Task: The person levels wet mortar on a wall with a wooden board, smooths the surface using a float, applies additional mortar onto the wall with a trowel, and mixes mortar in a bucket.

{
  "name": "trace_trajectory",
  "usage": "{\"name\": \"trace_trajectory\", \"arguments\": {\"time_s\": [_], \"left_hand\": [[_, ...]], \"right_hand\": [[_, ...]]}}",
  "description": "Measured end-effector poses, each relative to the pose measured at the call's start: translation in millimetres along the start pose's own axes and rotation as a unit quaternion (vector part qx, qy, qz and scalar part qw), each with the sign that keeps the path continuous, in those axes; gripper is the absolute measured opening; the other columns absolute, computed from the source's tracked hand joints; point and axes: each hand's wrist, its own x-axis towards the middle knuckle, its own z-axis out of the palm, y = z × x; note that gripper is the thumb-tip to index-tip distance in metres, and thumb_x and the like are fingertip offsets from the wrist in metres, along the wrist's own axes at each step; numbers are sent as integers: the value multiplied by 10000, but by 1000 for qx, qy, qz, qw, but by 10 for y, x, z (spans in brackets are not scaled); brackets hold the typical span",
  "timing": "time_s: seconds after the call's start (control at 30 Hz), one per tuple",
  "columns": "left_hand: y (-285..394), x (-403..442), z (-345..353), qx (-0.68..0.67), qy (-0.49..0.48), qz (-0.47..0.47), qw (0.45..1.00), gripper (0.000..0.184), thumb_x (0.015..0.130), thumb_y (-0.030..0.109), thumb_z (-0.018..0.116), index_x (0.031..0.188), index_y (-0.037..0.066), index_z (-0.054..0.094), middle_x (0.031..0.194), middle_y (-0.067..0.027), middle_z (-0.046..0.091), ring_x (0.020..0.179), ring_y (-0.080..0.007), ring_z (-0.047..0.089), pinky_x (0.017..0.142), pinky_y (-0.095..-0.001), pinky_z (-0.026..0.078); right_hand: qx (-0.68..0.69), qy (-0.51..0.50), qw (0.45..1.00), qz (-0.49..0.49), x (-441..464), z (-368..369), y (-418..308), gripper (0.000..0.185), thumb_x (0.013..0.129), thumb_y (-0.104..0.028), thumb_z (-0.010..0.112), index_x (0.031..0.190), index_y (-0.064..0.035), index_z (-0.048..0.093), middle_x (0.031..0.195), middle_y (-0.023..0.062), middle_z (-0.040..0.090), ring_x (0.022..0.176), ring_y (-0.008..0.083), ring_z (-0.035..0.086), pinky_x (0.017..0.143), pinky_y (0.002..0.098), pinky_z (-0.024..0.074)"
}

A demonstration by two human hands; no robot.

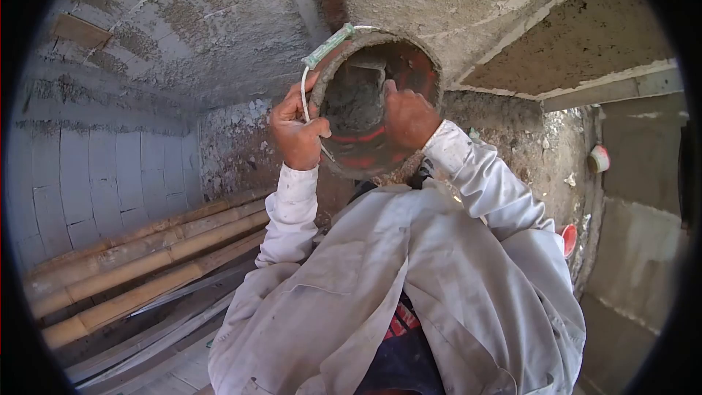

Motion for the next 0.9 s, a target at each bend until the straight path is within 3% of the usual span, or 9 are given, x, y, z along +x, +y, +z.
{"name": "trace_trajectory", "arguments": {"time_s": [0.17,0.33,0.4,0.47,0.53,0.63,0.77,0.8,0.9], "left_hand": [[128,37,17,-2,19,-6,1000,284,454,-64,527,724,-38,612,1154,-134,660,690,-78,475,613,-225,364],[93,-8,26,21,8,39,999,167,448,-61,524,606,-21,489,1169,-143,657,733,-95,494,637,-238,373],[95,28,32,15,0,45,999,165,449,-63,523,605,-20,489,1167,-149,657,754,-107,510,651,-242,379],[131,-11,85,23,14,3,1000,158,457,-59,530,596,-12,471,1167,-157,657,808,-124,542,673,-251,391],[176,-115,153,33,29,-9,999,153,467,-52,536,590,-5,458,1167,-164,658,856,-138,569,696,-257,401],[198,-163,193,50,34,55,997,149,497,-57,541,582,-1,432,1157,-167,664,840,-122,565,674,-250,395],[157,-207,183,49,31,91,994,192,536,-74,542,566,8,371,1151,-189,668,822,-116,570,636,-258,395],[193,-210,176,61,29,93,993,194,539,-72,543,566,8,368,1150,-193,667,870,-138,586,677,-272,416],[239,-176,202,71,11,126,989,192,547,-68,543,566,8,368,1140,-202,667,1013,-215,618,815,-323,447]], "right_hand": [[-107,-239,952,-158,24,457,319,430,780,-154,596,1124,97,535,868,294,629,849,441,640,781,494,510],[-37,64,995,-68,63,491,288,409,792,-168,591,1111,87,582,852,271,624,814,421,632,758,505,504],[-130,-93,979,-124,39,508,331,397,816,-169,561,1112,96,555,875,279,650,832,444,651,770,515,522],[-142,-99,980,-95,37,484,378,395,833,-185,556,1107,100,553,892,279,659,814,438,662,738,507,530],[-64,49,997,6,86,396,205,404,843,-215,576,1096,100,577,901,270,653,761,403,666,662,481,528],[90,-331,936,75,247,422,283,457,851,-225,576,1125,136,524,941,278,658,802,397,675,678,481,529],[51,121,973,-191,-270,504,472,471,871,-198,533,1210,114,436,780,273,635,741,459,631,672,522,503],[65,20,998,-5,-189,309,284,470,879,-205,530,1228,98,446,874,320,621,874,483,613,750,540,485],[16,-98,994,48,107,337,302,563,867,-234,548,1253,155,418,953,332,634,965,458,628,830,517,500]]}}
